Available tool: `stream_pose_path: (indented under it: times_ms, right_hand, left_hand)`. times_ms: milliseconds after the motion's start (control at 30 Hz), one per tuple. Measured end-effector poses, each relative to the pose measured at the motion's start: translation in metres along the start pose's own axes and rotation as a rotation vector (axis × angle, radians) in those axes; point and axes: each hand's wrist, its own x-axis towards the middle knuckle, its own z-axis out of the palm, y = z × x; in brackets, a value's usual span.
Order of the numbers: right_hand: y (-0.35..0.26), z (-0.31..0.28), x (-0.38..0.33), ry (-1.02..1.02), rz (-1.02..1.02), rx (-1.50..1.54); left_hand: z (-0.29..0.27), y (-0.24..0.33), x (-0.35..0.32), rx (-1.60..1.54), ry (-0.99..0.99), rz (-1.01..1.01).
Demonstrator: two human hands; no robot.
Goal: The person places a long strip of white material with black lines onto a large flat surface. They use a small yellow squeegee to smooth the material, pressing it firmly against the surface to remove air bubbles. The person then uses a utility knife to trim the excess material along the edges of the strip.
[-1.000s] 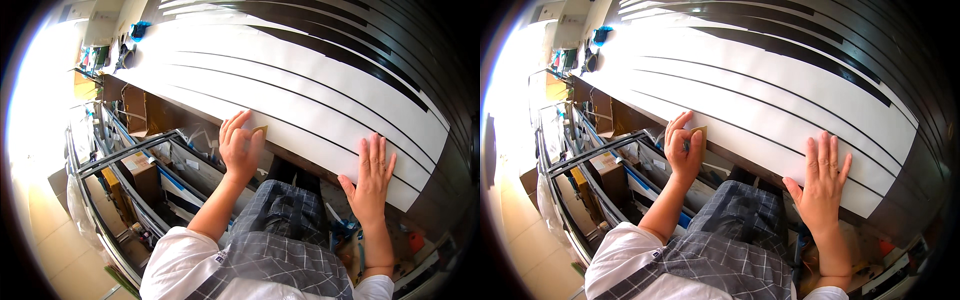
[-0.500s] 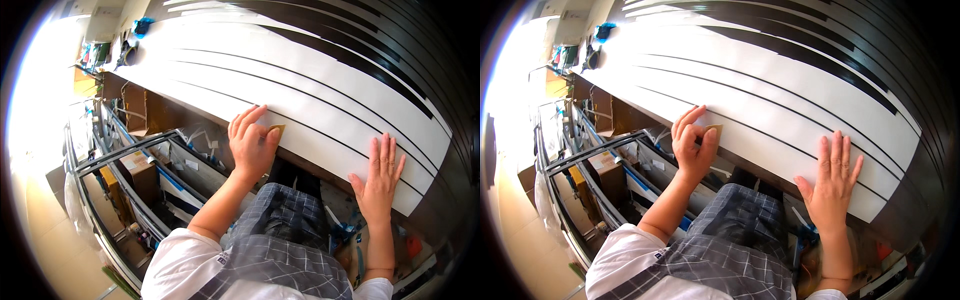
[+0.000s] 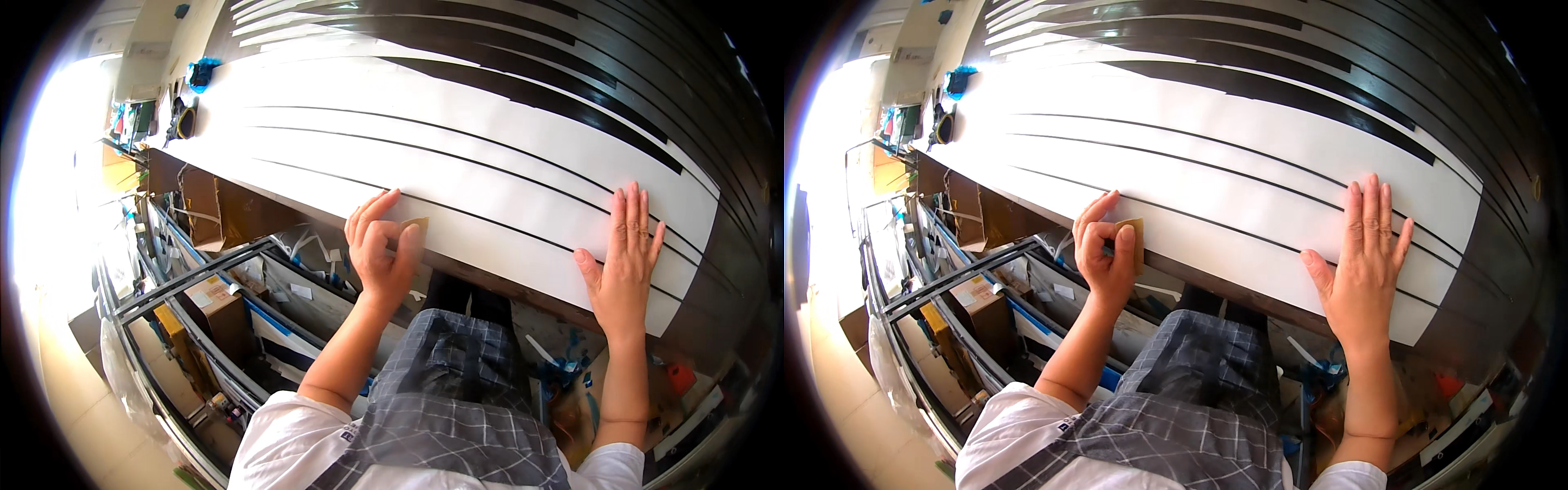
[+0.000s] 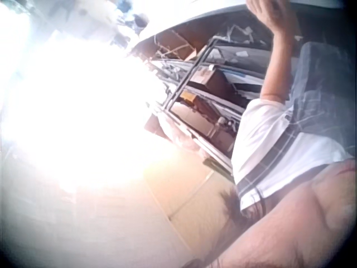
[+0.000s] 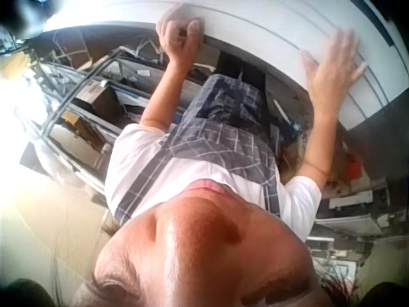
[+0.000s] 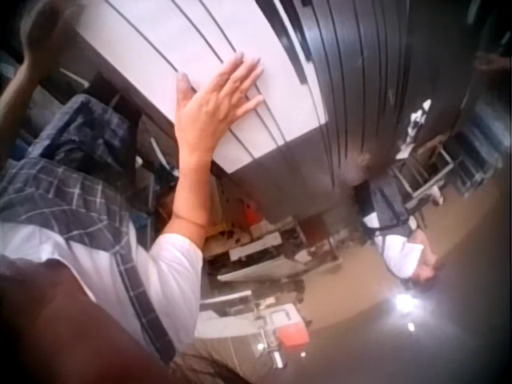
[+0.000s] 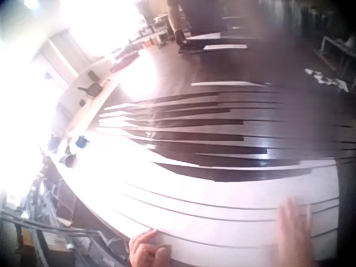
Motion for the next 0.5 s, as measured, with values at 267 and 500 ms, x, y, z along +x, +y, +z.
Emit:
stream_pose_path:
  times_ms: [267, 500]
  right_hand:
    - [0.035, -0.020, -0.002, 0.092, 0.070, 0.174]
    - [0.120, -0.035, -0.038, 0.178, 0.223, 0.071]
  left_hand:
    - [0.000, -0.001, 0.001, 0.042, 0.014, 0.007]
    - [0.001, 0.006, 0.005, -0.015, 0.041, 0.011]
